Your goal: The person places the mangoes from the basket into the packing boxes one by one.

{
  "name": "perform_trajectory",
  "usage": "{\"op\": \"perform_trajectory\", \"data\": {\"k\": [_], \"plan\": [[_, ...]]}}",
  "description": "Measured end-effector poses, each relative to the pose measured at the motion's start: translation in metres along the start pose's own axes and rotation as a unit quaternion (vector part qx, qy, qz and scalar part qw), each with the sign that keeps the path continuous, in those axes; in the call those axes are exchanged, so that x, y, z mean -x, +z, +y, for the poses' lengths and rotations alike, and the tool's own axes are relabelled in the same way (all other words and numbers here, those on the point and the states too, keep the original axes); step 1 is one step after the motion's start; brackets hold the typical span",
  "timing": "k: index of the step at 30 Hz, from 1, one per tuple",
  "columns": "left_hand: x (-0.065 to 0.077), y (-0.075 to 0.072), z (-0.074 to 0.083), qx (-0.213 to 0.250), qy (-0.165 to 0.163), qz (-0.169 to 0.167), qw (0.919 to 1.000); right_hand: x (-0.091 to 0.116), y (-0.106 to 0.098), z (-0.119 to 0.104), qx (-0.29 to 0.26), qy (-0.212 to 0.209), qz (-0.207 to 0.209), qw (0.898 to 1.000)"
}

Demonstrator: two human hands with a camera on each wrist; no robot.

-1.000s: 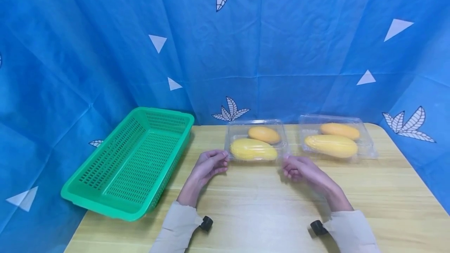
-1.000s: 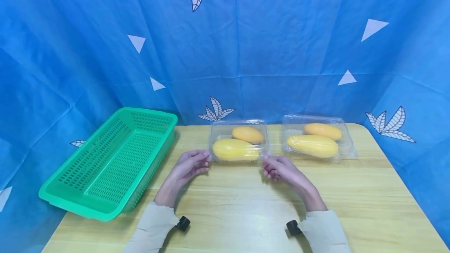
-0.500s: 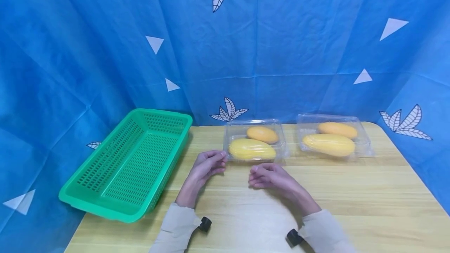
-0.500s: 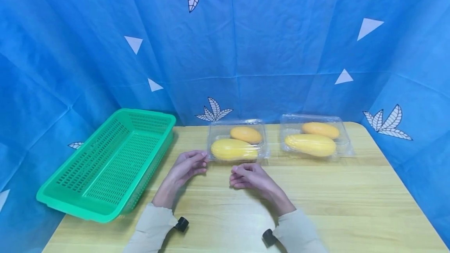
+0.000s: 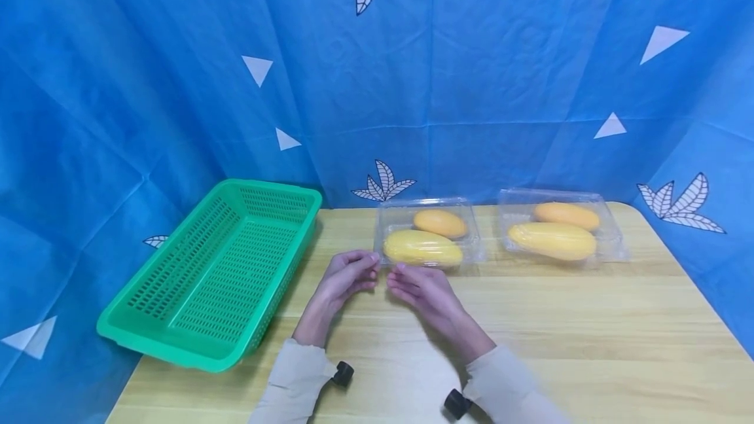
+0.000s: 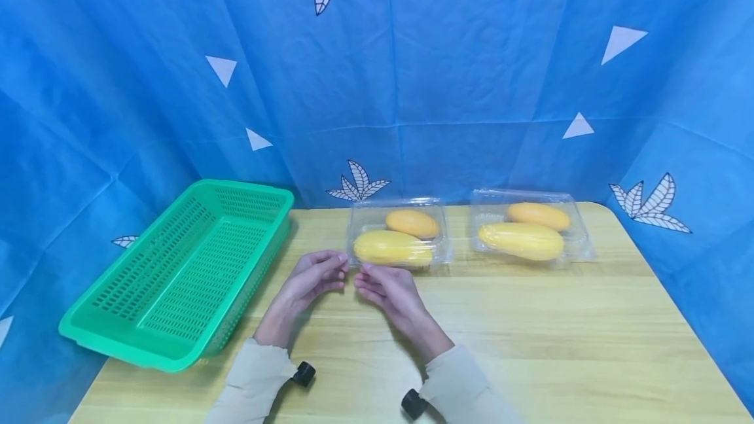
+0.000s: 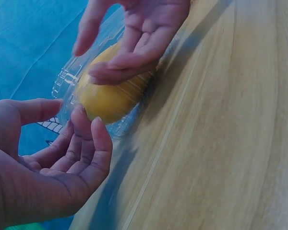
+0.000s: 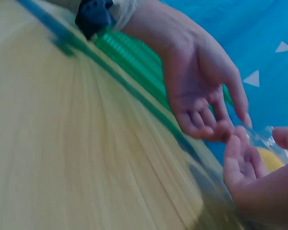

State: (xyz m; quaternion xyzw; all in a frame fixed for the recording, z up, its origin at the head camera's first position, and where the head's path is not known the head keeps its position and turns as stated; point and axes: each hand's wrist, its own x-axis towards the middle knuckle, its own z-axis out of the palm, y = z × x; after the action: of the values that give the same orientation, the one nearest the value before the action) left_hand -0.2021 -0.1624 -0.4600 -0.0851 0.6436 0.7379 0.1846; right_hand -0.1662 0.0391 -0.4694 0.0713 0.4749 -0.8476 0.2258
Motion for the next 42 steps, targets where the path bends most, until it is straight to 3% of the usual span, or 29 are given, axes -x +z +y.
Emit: {"op": "perform_trajectory", "data": {"k": [6,15,30,42], "plan": [[0.004,0.002,0.001,0.01,0.003,0.002,0.9999,-0.006,0.018,0.006,-0.066,0.009,0.043,0.997],[0.002,0.007,-0.001,-0.008,0.009,0.017,0.9998,-0.011,0.035,0.009,-0.118,0.019,0.084,0.989],[-0.001,0.014,-0.005,0.006,0.001,0.06,0.9982,-0.016,0.041,0.011,-0.11,0.027,0.127,0.985],[-0.004,0.013,-0.005,0.018,0.001,0.072,0.9972,-0.019,0.043,0.01,-0.111,0.036,0.121,0.986]]}}
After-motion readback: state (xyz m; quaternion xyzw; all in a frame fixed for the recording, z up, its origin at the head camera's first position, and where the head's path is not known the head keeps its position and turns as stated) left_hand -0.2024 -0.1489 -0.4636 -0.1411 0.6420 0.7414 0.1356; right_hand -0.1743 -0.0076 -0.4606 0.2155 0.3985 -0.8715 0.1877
